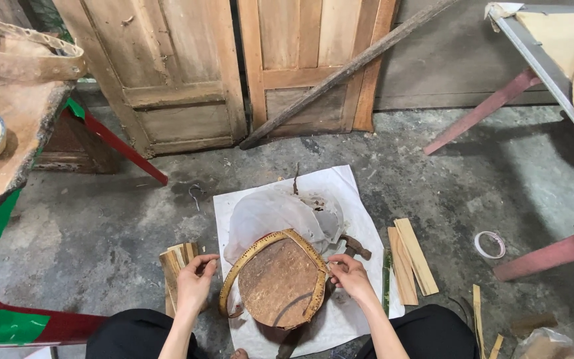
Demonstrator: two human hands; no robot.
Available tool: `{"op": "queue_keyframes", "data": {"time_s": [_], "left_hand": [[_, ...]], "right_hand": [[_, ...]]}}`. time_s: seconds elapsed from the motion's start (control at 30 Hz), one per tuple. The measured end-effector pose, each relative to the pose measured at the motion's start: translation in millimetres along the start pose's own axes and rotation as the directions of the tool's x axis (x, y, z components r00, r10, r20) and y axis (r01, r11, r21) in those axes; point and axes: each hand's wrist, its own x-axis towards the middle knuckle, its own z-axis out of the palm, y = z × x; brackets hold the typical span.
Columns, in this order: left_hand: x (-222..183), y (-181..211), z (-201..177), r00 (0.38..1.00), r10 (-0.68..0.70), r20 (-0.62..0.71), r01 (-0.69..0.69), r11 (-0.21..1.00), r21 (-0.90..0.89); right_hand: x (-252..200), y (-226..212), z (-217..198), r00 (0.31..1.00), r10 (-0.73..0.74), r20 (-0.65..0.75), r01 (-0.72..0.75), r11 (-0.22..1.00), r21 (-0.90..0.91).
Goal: Securing a strap around a wooden instrument using a hammer and nails.
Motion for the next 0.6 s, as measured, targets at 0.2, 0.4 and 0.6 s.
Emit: {"op": "queue_keyframes", "data": {"time_s": [0.2,0.4,0.6], "left_hand": [[2,-3,-1,1.0,0.011,-0.01,-0.011,0.999,0.038],[4,-17,0,0.999,0.025,-0.032,-0.022,0.995,0.102],[10,-37,10,0.994,-0.031,0.104,0.021,0.995,0.094]], "right_hand": [[-1,3,-4,0.988,-0.147,-0.046,0.128,0.949,-0.289],[-12,-13,2,0.944,-0.305,-0.127,0.274,0.937,-0.216],[-60,-64,47,0.829,-0.522,-0.199,0.401,0.805,-0.437]]}}
